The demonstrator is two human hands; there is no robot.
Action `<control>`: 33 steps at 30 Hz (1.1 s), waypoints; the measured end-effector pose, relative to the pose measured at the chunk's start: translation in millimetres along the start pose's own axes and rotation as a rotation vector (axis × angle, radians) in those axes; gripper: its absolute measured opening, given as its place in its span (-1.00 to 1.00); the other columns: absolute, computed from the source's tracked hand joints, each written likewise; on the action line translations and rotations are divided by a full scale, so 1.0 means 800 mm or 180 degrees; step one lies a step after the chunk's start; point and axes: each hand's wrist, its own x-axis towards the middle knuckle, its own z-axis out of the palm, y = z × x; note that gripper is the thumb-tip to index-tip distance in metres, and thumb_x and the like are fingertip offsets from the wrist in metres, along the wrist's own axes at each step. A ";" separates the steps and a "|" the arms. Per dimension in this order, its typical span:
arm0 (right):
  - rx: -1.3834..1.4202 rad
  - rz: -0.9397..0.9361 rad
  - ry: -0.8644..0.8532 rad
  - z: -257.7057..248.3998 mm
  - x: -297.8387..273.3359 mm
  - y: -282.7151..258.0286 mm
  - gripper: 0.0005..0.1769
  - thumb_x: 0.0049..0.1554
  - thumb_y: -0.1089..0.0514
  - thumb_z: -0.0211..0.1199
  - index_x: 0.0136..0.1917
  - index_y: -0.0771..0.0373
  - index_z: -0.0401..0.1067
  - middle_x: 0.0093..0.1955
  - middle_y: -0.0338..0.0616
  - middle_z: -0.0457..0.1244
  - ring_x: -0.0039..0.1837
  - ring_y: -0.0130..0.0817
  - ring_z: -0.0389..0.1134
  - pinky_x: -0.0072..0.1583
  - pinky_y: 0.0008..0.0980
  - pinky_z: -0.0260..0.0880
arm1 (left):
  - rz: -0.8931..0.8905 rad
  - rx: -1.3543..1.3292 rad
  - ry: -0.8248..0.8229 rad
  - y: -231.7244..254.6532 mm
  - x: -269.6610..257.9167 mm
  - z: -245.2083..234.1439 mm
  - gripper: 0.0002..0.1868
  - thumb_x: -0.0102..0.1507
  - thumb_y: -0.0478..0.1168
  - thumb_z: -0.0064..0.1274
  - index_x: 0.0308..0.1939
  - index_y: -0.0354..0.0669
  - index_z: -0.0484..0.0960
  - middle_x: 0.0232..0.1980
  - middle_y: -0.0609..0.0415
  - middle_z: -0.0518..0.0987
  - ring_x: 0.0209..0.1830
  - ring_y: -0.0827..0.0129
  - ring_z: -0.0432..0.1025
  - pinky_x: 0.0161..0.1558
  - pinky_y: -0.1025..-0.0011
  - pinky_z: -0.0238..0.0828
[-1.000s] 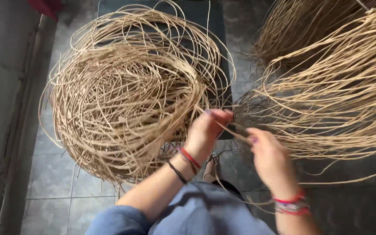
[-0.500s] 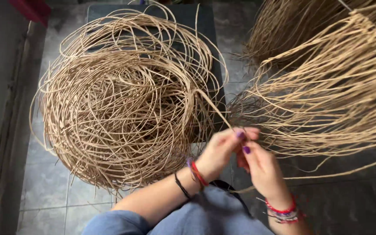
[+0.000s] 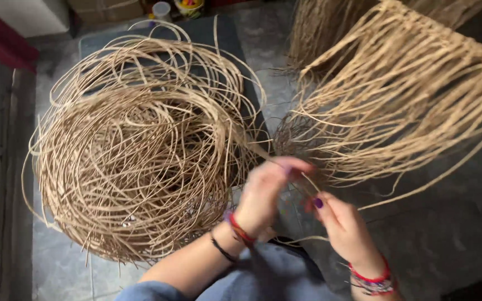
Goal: Weaving wicker strands onto a circular furniture frame
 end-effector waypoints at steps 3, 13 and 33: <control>0.0211 0.0181 -0.0009 -0.015 -0.025 0.033 -0.58 0.35 0.03 -0.08 -0.16 0.17 0.54 -0.39 -0.33 0.24 -0.33 -0.55 0.19 -0.20 -0.50 0.20 | 0.0364 0.0811 0.0942 0.021 0.020 -0.017 -0.36 0.37 0.32 -0.29 -0.11 -0.12 0.67 -0.09 0.08 0.72 -0.19 0.48 0.52 -0.16 0.46 0.42; 0.0958 0.0354 0.0043 -0.044 -0.082 0.002 -0.56 0.37 0.01 -0.13 -0.26 0.21 0.33 -0.45 -0.25 0.21 -0.42 -0.49 0.14 -0.33 -0.43 0.22 | 0.0165 0.1022 -0.1108 -0.022 0.000 0.081 -0.52 0.51 0.04 -0.28 0.29 -0.18 0.56 0.25 -0.01 0.62 -0.11 0.49 0.31 -0.07 0.52 0.29; 0.0682 0.0579 0.0521 -0.186 -0.172 0.136 -0.52 0.27 0.09 0.08 0.45 0.08 0.40 -0.32 -0.38 0.23 -0.32 -0.54 0.22 -0.24 -0.49 0.32 | -0.0052 -0.0312 -0.0966 -0.158 0.035 0.252 -0.69 0.49 -0.04 -0.11 -0.08 -0.14 0.66 0.07 -0.17 0.66 0.20 0.12 0.54 0.30 0.16 0.43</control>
